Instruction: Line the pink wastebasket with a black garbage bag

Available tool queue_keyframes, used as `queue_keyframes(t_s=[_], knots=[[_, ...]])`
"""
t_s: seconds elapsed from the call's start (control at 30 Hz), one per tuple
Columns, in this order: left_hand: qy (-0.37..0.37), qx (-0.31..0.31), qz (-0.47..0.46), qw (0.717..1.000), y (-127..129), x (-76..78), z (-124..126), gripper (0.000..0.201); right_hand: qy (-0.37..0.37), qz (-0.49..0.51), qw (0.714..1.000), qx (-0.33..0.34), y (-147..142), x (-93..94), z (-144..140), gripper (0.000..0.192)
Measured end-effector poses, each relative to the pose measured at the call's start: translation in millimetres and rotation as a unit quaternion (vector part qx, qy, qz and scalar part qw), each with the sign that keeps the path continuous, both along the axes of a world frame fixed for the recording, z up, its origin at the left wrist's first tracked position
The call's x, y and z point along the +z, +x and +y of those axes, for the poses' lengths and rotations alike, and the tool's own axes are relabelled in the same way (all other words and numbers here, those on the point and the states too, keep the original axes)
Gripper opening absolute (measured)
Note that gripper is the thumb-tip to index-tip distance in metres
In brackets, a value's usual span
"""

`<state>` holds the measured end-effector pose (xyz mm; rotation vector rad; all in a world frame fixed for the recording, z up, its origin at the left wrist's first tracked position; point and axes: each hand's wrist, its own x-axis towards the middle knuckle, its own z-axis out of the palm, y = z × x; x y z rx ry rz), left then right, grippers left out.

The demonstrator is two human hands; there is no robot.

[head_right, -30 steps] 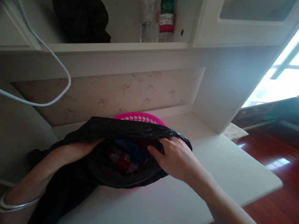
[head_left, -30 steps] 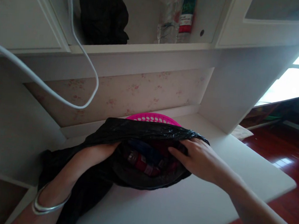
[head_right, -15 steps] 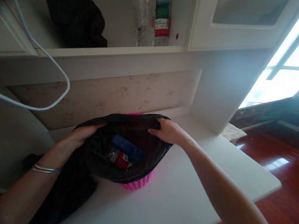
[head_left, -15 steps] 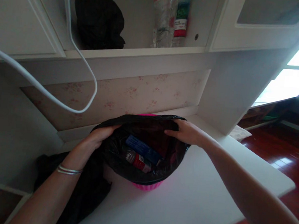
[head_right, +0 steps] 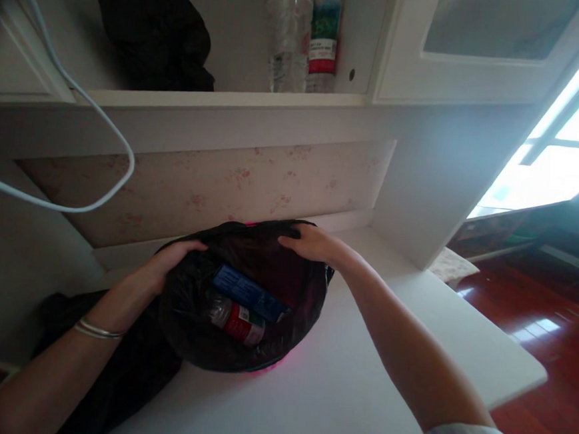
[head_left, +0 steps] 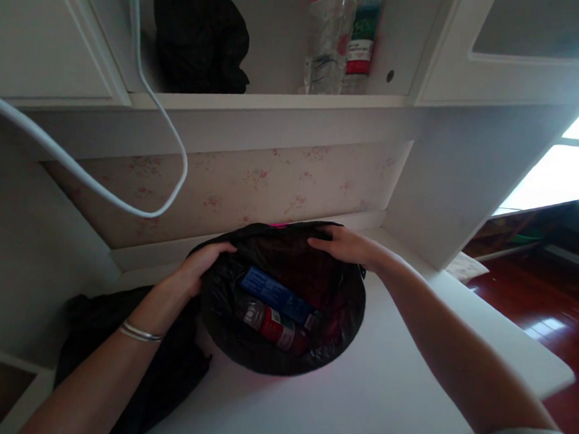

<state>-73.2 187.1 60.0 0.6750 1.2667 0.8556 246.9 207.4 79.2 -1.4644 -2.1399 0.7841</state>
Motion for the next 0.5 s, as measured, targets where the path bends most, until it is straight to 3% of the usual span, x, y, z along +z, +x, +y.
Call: queue_keyframes(t_s=[0.17,0.3,0.4,0.5], knots=[[-0.013,-0.004,-0.013,1.000,0,3.9,-42,0.027,0.015,-0.051,0.999,0.009,-10,1.4,8,0.046],[-0.011,-0.067,-0.041,0.997,-14,9.3,-70,0.035,0.008,-0.110,0.994,0.007,-21,11.5,8,0.061],[0.008,-0.116,-0.066,0.991,-25,10.9,-74,0.032,-0.011,-0.122,0.992,0.020,-29,16.6,8,0.060],[0.001,-0.114,-0.050,0.992,-29,4.5,-63,0.030,-0.052,-0.097,0.993,0.043,-35,11.7,8,0.060]])
